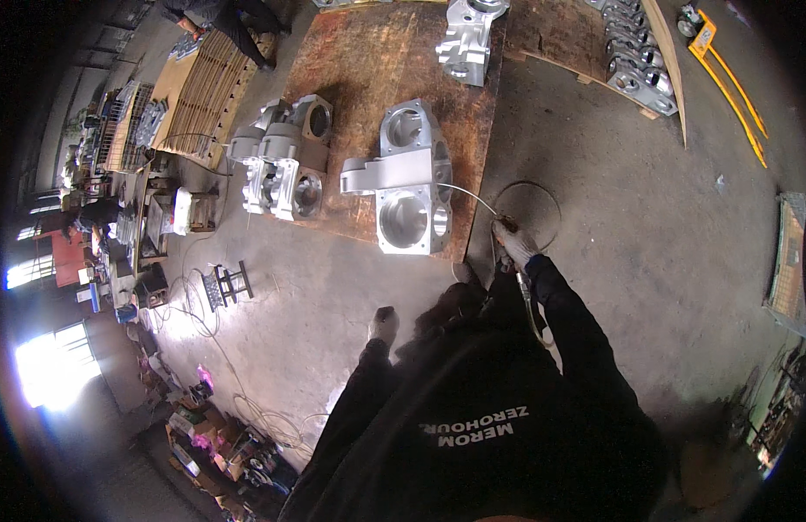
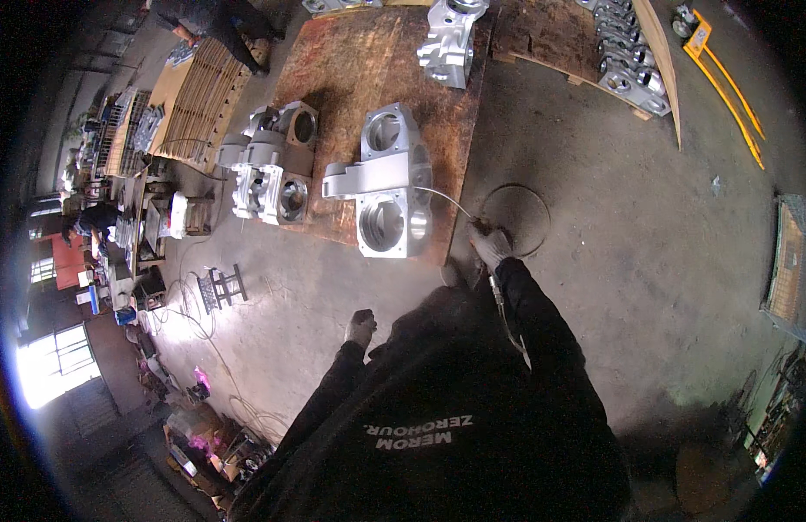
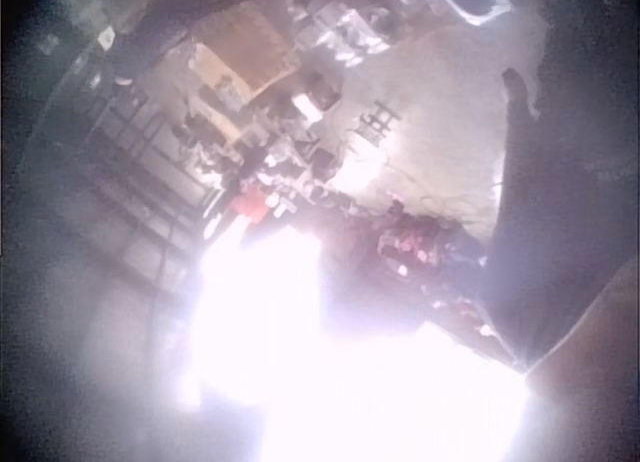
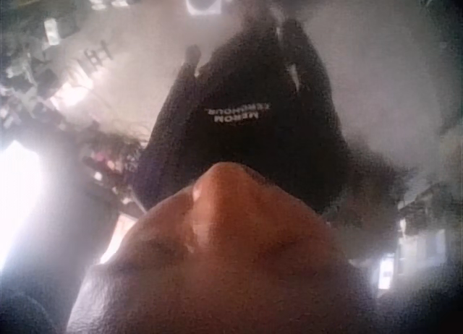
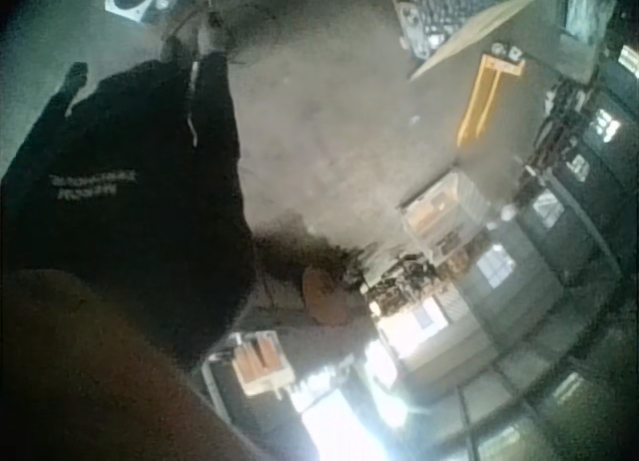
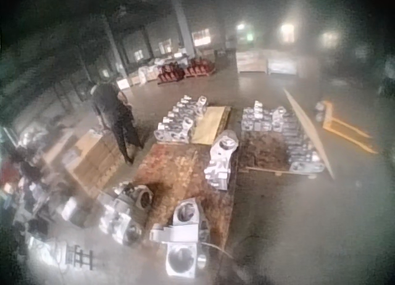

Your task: The person uses a handheld spray nozzle to clean several silver metal parts on a wooden workbench. They pick up each part, spray it thoroughly, rotate it to cover all sides, and place it back on the bench. The person repeats this process for multiple parts throughout the clip.

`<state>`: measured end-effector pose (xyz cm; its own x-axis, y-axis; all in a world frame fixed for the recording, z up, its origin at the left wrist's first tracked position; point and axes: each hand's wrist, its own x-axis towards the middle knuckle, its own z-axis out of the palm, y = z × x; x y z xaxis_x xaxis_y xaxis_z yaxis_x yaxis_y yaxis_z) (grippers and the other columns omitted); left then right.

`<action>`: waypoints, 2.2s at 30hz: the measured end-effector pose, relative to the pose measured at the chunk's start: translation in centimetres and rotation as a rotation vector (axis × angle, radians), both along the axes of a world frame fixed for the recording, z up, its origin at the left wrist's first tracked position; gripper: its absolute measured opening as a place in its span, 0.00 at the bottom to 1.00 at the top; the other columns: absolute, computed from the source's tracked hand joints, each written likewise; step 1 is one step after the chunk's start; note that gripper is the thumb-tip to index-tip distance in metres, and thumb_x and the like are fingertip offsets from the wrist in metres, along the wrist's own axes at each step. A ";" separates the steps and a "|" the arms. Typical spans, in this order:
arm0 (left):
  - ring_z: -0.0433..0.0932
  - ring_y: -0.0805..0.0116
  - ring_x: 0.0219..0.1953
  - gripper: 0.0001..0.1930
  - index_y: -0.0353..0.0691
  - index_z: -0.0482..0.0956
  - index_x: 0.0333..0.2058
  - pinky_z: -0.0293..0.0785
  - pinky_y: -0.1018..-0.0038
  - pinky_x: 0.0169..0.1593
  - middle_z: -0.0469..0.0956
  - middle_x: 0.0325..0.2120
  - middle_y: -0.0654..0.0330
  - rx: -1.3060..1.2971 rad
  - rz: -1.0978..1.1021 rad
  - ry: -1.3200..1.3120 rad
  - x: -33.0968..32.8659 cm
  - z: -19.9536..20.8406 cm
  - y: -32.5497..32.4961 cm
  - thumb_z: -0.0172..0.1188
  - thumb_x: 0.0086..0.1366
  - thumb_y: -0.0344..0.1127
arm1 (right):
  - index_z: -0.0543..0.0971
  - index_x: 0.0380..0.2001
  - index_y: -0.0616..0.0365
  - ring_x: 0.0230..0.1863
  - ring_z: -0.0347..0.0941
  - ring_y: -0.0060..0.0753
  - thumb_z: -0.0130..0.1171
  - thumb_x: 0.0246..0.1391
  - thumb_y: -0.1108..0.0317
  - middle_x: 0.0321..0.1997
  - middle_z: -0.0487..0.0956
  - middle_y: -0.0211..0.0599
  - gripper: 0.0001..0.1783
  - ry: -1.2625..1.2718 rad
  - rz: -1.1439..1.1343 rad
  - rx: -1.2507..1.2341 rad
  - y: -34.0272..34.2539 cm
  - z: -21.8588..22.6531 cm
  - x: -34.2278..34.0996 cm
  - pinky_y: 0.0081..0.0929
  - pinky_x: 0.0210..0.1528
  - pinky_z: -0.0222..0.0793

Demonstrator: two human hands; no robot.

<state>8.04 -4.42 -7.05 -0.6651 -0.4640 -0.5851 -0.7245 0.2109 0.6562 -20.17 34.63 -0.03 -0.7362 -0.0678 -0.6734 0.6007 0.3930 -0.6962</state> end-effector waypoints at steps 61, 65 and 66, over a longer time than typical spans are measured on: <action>0.78 0.73 0.30 0.12 0.41 0.79 0.45 0.75 0.73 0.35 0.81 0.30 0.61 0.058 -0.009 -0.028 4.9 2.1 -4.4 0.57 0.64 0.34 | 0.75 0.38 0.58 0.30 0.78 0.34 0.54 0.60 0.42 0.32 0.78 0.39 0.27 -0.043 -0.005 0.058 -0.1 1.2 7.2 0.31 0.29 0.72; 0.78 0.73 0.30 0.13 0.40 0.78 0.47 0.75 0.73 0.36 0.81 0.30 0.61 0.173 0.120 0.067 6.2 1.4 -5.4 0.55 0.65 0.32 | 0.75 0.38 0.58 0.16 0.73 0.26 0.52 0.61 0.41 0.24 0.78 0.40 0.27 -0.029 -0.093 0.007 0.2 9.0 8.8 0.28 0.12 0.65; 0.78 0.73 0.31 0.12 0.40 0.78 0.46 0.76 0.73 0.36 0.81 0.30 0.61 0.202 0.137 0.057 6.4 1.2 -5.3 0.55 0.65 0.33 | 0.75 0.39 0.57 0.16 0.73 0.26 0.52 0.61 0.41 0.23 0.77 0.39 0.26 -0.086 -0.085 0.029 0.5 7.4 9.4 0.29 0.13 0.65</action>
<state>14.44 -9.69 -5.84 -0.6386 -0.4293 -0.6387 -0.6980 -0.0263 0.7156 -10.74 35.12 7.38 -0.6777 0.0128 -0.7353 0.6900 0.3570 -0.6297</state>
